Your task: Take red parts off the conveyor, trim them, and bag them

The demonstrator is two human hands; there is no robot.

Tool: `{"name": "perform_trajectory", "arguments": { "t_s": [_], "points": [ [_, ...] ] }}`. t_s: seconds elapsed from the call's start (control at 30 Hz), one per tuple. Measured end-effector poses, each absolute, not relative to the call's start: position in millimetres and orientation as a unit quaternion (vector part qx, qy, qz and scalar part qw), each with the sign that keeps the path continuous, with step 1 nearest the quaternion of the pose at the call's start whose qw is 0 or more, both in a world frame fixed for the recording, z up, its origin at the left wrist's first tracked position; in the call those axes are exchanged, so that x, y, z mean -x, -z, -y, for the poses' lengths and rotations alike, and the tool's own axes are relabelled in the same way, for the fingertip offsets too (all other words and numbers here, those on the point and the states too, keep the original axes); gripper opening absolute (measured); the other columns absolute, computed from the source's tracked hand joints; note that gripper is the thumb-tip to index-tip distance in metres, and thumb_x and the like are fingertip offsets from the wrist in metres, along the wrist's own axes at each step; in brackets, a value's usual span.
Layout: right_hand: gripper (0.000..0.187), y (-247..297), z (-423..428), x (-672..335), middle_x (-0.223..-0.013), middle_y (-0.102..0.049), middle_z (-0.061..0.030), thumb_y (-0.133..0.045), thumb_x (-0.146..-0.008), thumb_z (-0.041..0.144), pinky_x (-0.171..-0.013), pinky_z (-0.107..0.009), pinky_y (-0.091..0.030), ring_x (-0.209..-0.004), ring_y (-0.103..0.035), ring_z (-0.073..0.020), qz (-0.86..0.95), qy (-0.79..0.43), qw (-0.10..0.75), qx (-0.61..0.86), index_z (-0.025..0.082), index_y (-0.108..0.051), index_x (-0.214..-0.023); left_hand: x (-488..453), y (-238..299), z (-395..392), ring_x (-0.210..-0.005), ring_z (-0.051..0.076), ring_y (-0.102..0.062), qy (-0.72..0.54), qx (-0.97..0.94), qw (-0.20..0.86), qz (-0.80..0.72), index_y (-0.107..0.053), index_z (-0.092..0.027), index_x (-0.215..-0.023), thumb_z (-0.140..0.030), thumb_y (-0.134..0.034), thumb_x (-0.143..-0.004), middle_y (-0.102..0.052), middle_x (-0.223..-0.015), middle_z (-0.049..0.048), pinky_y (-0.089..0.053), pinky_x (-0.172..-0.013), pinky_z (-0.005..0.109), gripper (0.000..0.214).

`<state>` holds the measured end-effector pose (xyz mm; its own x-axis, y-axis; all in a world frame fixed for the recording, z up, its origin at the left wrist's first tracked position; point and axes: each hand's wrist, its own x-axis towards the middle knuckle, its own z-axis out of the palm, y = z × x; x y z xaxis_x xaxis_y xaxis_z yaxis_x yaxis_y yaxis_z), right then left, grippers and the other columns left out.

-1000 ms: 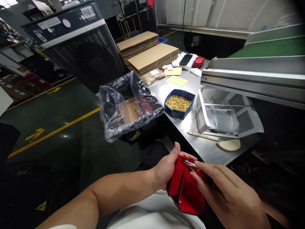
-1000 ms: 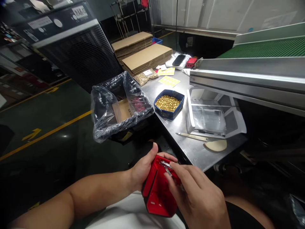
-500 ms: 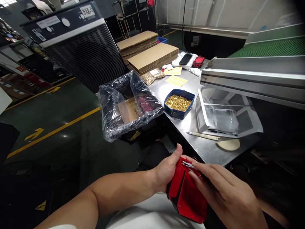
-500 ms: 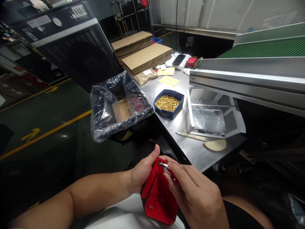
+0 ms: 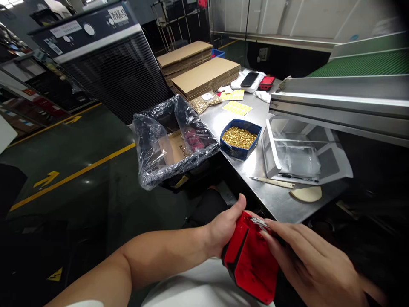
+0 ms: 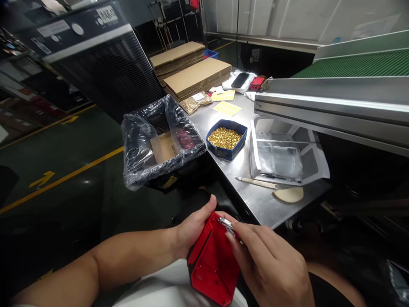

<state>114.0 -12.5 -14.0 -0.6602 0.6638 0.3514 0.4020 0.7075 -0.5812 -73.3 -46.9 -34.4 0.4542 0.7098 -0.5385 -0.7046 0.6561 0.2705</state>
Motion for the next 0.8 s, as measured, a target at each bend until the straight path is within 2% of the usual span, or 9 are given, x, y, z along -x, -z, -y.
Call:
{"name": "perform_trajectory", "arguments": {
  "t_s": [0.2,0.37,0.8],
  "points": [
    [0.048,14.4,11.0,-110.9,-0.117,-0.067,-0.0054,-0.062,-0.090,0.012,-0.087,-0.024,-0.055,-0.099,-0.065,-0.0130,0.897,-0.220,0.284,0.258,0.021,-0.053,-0.136,72.7,35.3,47.8,-0.060,0.016,-0.065,-0.400,0.021,0.850,-0.343,-0.070,-0.008,-0.091,-0.072,-0.013,-0.093,-0.069,-0.070,0.0108,-0.054,-0.064,0.024,0.085],
    [0.052,17.3,12.6,-112.9,-0.122,-0.066,-0.0058,-0.064,-0.089,0.011,-0.091,-0.025,-0.054,-0.104,-0.063,-0.0135,0.899,-0.211,0.289,0.253,0.021,-0.051,-0.138,72.6,30.6,45.9,-0.058,0.016,-0.066,-0.387,0.017,0.847,-0.365,-0.070,-0.008,-0.090,-0.071,-0.009,-0.094,-0.068,-0.069,0.0105,-0.055,-0.063,0.025,0.087],
    [0.047,13.4,10.2,-110.5,-0.108,-0.068,-0.0027,-0.061,-0.090,0.010,-0.084,-0.022,-0.052,-0.093,-0.063,-0.0104,0.895,-0.230,0.277,0.261,0.022,-0.054,-0.135,70.9,30.1,46.3,-0.057,0.017,-0.067,-0.392,0.036,0.852,-0.346,-0.070,-0.010,-0.094,-0.070,-0.009,-0.095,-0.067,-0.065,0.0075,-0.054,-0.059,0.025,0.085]
  ]
}}
